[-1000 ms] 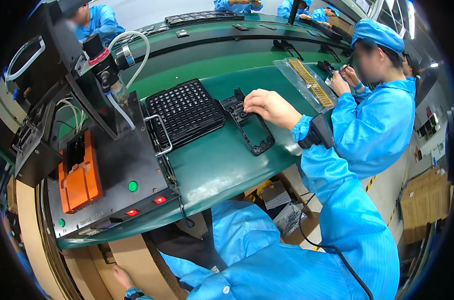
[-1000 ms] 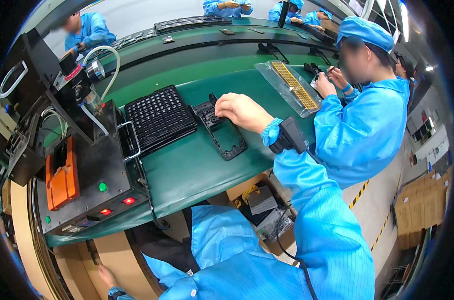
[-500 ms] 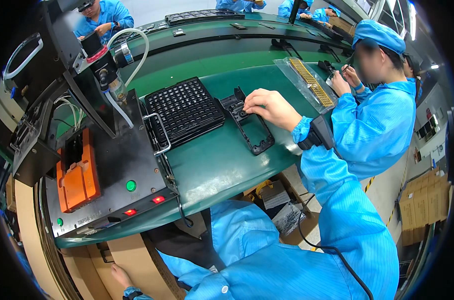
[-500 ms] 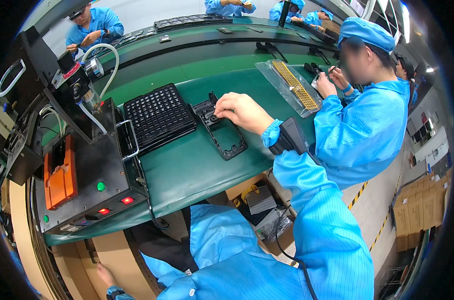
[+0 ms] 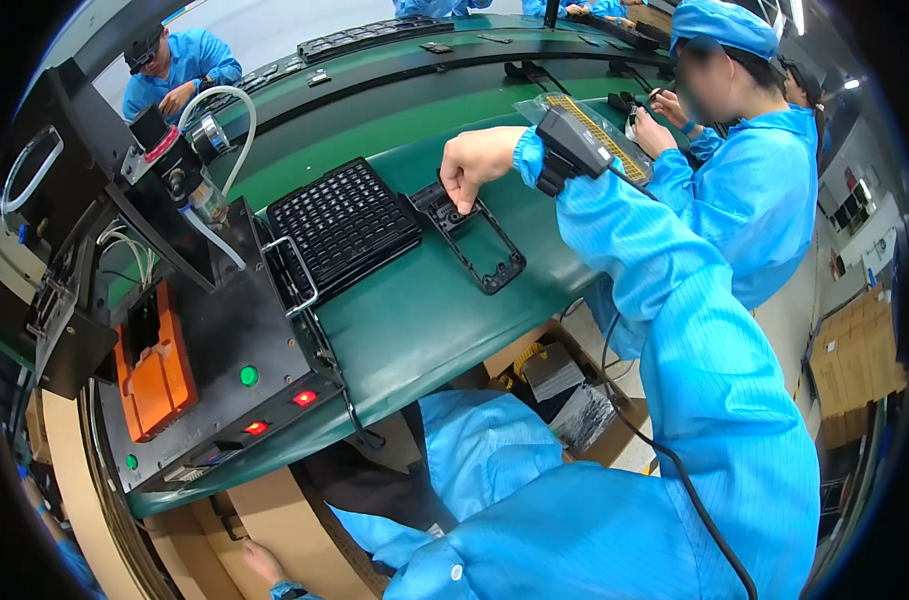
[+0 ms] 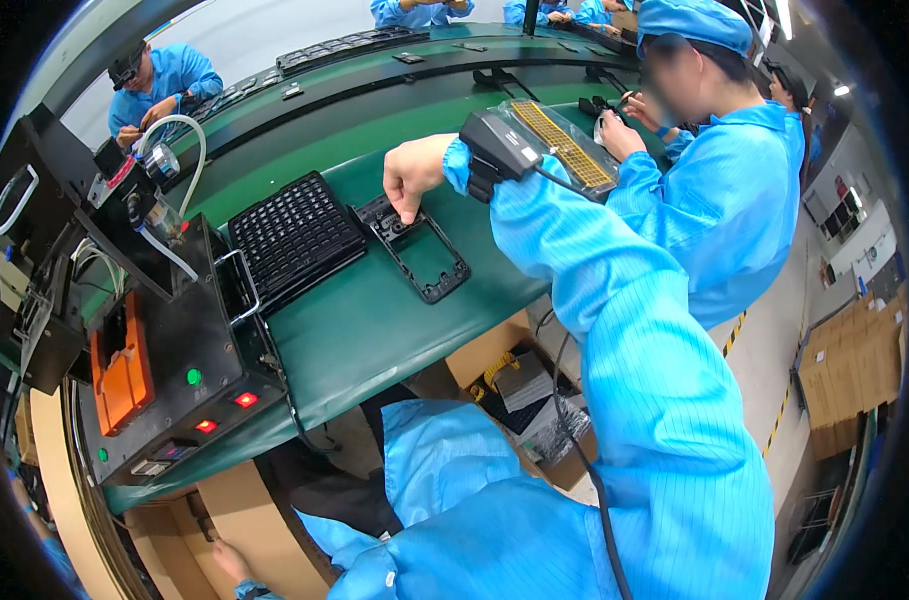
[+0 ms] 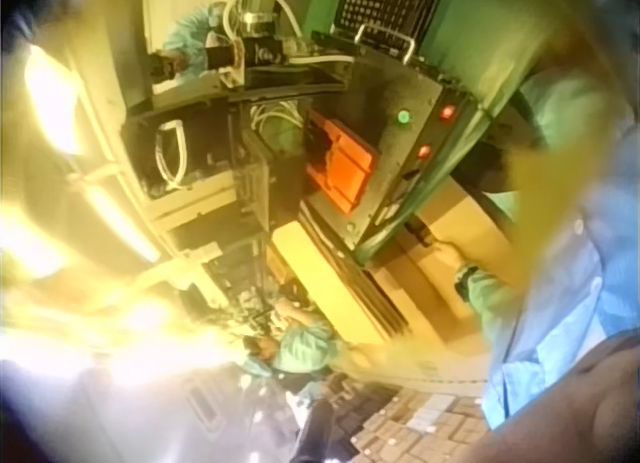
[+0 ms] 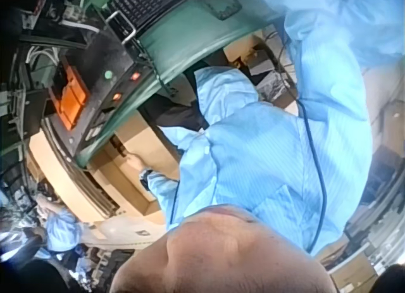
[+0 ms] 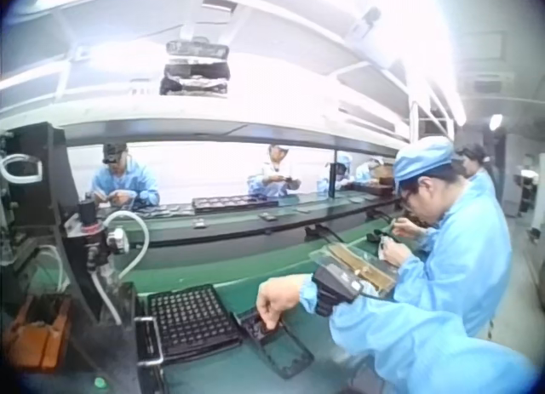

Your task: Assembling components and placing them into a black plastic electronic housing at a factory workstation.

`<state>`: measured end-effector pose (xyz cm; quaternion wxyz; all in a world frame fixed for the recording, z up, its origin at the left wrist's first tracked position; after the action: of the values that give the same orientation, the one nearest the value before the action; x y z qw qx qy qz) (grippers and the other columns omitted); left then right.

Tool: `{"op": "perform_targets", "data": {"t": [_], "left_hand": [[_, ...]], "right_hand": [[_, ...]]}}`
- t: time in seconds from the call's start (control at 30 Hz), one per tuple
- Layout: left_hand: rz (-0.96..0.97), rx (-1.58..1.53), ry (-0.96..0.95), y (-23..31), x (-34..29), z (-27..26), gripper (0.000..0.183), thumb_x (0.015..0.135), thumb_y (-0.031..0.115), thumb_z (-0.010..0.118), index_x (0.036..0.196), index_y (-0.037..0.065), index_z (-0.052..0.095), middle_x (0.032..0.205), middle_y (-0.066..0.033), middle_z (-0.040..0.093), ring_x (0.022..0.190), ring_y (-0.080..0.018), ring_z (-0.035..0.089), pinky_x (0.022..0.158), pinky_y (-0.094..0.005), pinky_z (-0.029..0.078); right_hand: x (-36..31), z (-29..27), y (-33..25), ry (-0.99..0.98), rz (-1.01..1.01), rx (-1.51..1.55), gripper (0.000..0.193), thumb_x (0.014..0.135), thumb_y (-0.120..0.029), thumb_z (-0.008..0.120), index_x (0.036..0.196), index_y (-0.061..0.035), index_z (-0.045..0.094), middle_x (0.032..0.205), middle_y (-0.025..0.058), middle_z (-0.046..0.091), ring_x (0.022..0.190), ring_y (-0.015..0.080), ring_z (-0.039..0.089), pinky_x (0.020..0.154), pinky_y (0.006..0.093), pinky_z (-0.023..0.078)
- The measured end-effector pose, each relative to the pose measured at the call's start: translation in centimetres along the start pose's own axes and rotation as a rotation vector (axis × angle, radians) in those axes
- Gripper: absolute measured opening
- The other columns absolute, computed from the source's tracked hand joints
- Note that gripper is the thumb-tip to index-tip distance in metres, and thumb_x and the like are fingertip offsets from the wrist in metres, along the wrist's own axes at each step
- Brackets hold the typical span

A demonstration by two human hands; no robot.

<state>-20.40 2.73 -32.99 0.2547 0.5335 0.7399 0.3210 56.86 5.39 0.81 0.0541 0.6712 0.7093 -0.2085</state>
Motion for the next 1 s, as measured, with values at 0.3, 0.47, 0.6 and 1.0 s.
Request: {"op": "perform_targets", "data": {"t": [0.3,0.47,0.6,1.0], "left_hand": [[-0.042,-0.014,-0.005,-1.8,0.8,-0.2,0.043,0.101,0.025,0.035,0.103,-0.010,0.061,0.100,-0.0194,0.069,0.089,-0.0273,0.063,0.081,-0.0372,0.049],[-0.033,-0.018,-0.045,-2.7,1.1,-0.2,0.044,0.101,0.025,0.035,0.106,-0.010,0.061,0.103,-0.0205,0.069,0.091,-0.0280,0.063,0.083,-0.0376,0.049],[-0.047,-0.036,-0.030,-2.5,0.9,-0.1,0.043,0.101,0.025,0.035,0.104,-0.010,0.060,0.102,-0.0209,0.068,0.090,-0.0283,0.062,0.083,-0.0382,0.048],[-0.074,-0.036,0.039,-2.9,0.6,0.0,0.048,0.102,0.031,0.037,0.112,-0.011,0.060,0.108,-0.0246,0.067,0.092,-0.0318,0.061,0.085,-0.0408,0.048]], "right_hand": [[1.1,0.1,-0.1,-0.101,0.029,-0.020,0.023,0.075,-0.026,0.083,0.090,-0.0094,0.077,0.084,0.0028,0.073,0.084,0.0182,0.065,0.074,0.0365,0.048],[0.8,0.2,-0.6,-0.118,0.007,-0.030,0.022,0.075,-0.026,0.083,0.088,-0.0091,0.076,0.082,0.0029,0.072,0.083,0.0190,0.064,0.072,0.0364,0.047],[0.9,0.2,-1.0,-0.101,-0.015,-0.092,0.020,0.075,-0.024,0.082,0.087,-0.0091,0.077,0.083,0.0053,0.072,0.084,0.0211,0.065,0.071,0.0382,0.049],[2.3,-0.1,-1.9,-0.133,-0.140,-0.251,0.012,0.075,-0.014,0.076,0.083,-0.0065,0.076,0.080,0.0081,0.073,0.079,0.0240,0.067,0.068,0.0397,0.051]]}}
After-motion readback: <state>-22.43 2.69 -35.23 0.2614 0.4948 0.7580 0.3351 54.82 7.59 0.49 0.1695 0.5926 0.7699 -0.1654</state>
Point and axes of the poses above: each hand's wrist, its own x-axis towards the middle knuckle, its own z-axis out of the palm, y = z × x, the point moved 8 cm from there along x, towards the middle knuckle
